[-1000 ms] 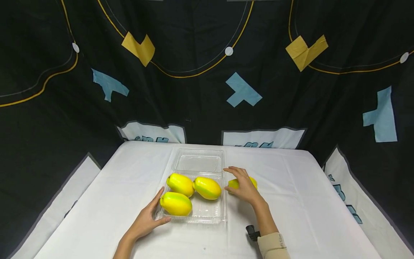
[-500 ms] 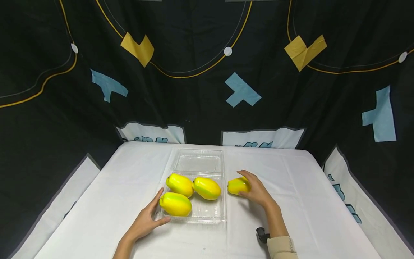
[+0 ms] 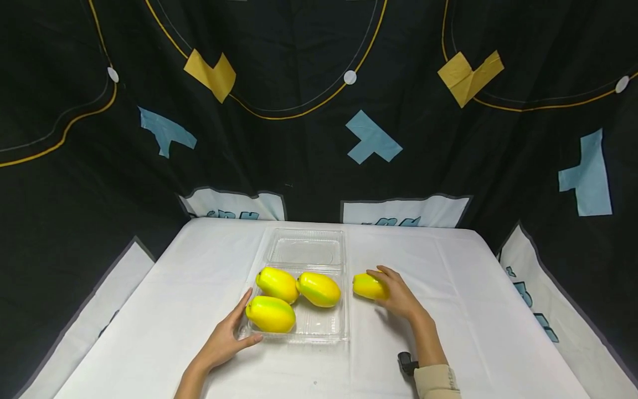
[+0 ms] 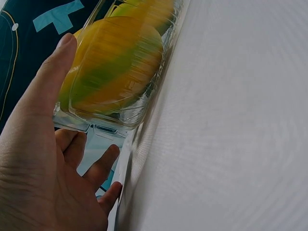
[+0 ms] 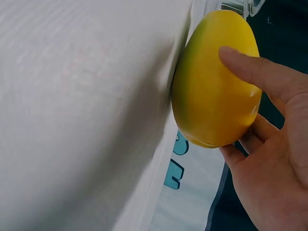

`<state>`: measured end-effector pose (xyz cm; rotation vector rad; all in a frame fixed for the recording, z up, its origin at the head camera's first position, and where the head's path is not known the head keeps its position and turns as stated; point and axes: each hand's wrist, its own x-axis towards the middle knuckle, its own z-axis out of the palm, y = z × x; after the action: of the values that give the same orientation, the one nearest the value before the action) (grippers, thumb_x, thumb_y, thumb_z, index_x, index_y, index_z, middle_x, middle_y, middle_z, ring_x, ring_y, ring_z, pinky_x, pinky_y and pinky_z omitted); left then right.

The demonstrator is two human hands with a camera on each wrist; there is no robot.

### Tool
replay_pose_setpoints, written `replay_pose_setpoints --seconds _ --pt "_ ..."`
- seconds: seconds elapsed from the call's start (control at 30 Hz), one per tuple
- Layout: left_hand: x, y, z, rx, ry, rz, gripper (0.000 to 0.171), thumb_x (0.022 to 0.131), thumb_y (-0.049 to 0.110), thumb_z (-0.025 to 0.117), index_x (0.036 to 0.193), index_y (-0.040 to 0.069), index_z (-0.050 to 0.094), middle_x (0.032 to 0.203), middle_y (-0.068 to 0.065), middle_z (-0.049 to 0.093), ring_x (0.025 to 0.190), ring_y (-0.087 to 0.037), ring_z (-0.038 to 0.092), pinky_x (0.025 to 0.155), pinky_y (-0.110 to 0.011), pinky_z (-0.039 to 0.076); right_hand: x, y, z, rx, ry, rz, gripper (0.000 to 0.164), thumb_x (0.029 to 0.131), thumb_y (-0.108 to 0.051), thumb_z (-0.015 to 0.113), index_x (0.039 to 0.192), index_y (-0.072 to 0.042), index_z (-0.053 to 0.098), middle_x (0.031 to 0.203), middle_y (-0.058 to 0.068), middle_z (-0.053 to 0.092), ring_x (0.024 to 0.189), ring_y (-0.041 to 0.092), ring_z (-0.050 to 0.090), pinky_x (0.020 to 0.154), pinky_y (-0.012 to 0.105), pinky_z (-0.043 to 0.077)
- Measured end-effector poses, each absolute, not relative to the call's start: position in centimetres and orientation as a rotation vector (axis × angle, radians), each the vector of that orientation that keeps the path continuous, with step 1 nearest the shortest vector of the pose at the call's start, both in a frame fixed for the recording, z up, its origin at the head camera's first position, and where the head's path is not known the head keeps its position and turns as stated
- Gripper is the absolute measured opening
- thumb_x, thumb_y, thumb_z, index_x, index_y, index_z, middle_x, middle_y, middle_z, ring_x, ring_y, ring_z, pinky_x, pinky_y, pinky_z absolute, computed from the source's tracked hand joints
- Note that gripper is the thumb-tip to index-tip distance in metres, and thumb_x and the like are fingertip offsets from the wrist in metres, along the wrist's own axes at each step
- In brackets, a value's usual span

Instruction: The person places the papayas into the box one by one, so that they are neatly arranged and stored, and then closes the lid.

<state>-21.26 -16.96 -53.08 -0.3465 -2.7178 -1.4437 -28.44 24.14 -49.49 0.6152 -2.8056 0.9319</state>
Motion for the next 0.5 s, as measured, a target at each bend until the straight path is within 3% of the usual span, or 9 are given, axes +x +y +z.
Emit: replay_pose_setpoints --seconds 0.3,0.5 --pt "-21.24 -16.98 -53.02 -0.343 -2.733 -1.442 0.101 0.071 0.047 0.076 0.149 0.030 0.014 0.152 -0.004 0.018 0.136 -0.033 0.020 0.102 -0.064 0.019 -28.40 24.79 -49.85 0.556 -2.780 0.950 0.069 0.068 0.011 0.072 0.131 -0.009 0.051 0.136 0.022 0.041 0.124 0.042 0.035 0.100 0.063 0.026" --pt "-21.24 -16.97 -52.97 -0.344 -2.737 -1.437 0.101 0.071 0.047 0.076 0.149 0.030 0.014 0.152 -0.004 0.017 0.136 -0.033 0.020 0.103 -0.064 0.020 -27.81 25.00 -49.76 0.500 -2.751 1.010 0.068 0.069 0.000 0.078 0.131 -0.008 0.051 0.132 0.019 0.047 0.122 0.040 0.039 0.102 0.060 0.027"
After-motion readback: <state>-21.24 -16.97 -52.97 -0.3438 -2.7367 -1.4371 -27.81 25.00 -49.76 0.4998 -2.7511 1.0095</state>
